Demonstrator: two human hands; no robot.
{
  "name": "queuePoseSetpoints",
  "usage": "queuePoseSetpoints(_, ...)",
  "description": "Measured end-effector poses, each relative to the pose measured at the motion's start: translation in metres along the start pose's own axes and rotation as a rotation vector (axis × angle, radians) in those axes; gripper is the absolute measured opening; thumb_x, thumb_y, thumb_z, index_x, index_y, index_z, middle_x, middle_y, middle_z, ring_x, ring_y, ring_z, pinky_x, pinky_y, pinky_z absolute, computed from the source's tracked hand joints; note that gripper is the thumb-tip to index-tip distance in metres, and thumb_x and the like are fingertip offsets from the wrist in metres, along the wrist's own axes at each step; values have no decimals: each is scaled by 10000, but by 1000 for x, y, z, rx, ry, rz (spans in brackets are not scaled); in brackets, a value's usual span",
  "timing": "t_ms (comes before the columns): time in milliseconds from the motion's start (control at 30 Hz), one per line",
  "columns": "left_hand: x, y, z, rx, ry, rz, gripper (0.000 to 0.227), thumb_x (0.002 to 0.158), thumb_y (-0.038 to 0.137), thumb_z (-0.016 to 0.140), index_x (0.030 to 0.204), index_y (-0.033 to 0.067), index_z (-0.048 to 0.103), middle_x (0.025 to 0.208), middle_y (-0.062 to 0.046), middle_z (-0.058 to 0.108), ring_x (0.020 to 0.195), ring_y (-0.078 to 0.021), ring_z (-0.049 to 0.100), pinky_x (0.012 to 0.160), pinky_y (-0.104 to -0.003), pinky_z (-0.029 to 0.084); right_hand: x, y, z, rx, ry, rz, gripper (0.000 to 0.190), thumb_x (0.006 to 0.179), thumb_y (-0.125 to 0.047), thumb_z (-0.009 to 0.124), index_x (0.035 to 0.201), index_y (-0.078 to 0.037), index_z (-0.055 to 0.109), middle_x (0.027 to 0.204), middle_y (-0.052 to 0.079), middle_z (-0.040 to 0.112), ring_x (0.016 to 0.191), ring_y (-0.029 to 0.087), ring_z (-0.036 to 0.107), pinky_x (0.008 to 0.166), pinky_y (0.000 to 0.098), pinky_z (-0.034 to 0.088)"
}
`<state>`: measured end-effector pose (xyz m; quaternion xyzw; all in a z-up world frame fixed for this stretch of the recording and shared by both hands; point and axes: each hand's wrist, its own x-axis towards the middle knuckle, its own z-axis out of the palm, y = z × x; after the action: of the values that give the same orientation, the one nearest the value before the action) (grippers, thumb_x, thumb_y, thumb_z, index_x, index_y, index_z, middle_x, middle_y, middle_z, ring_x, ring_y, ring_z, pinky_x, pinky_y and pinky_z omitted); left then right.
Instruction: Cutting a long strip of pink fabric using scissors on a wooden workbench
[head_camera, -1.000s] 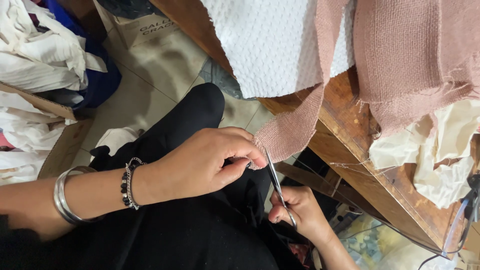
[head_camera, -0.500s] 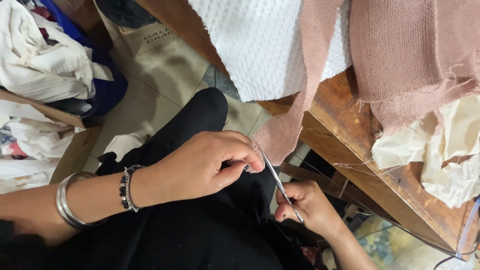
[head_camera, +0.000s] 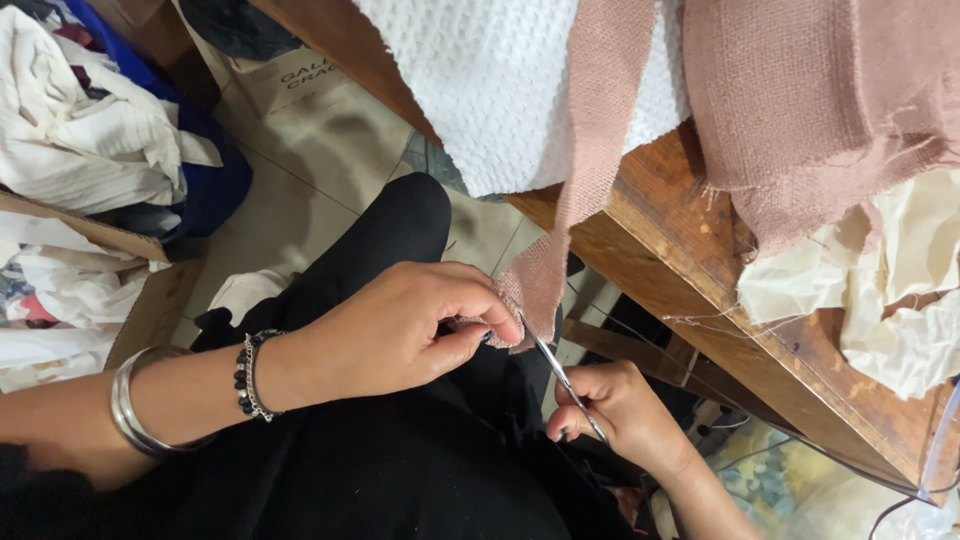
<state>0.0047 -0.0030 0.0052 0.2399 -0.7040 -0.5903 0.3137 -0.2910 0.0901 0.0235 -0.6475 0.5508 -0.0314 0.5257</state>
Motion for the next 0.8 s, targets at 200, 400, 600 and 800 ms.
queuePoseSetpoints(200, -2, -12, 4, 47, 62, -64, 273, 862, 72, 674, 1088, 137, 537, 1005, 23, 651, 747, -150, 594, 720, -299, 471, -33, 11, -18, -76, -202, -230, 242, 660, -260, 864, 772, -186, 662, 712, -41, 677, 655, 204, 650, 612, 332, 475)
queuePoseSetpoints(400, 3, -18, 18, 11, 92, -24, 289, 879, 28, 686, 1145, 103, 602, 1001, -1, 718, 856, -127, 713, 801, -265, 558, -45, 46, 36, 521, 370, -340, 436, 798, -291, 869, 1131, -52, 720, 756, 88, 671, 625, 153, 681, 566, 270, 530)
queuePoseSetpoints(600, 2, -16, 41, 14, 259, 98, 179, 826, 33, 755, 972, 137, 748, 965, -73, 795, 858, -271, 787, 758, -348, 616, 20, -16, 48, 311, 1000, -401, 733, 681, -456, 924, 1204, -1, 686, 768, 96, 668, 720, 169, 631, 693, 258, 504)
queuePoseSetpoints(800, -5, 0, 43, 87, 184, -25, 169, 930, 143, 667, 1080, 104, 732, 1075, -4, 760, 897, -85, 724, 538, -196, 602, 51, -123, -4, -549, 1147, -560, 289, 930, -312, 798, 1021, -49, 721, 882, 55, 734, 805, 202, 685, 815, 350, 486)
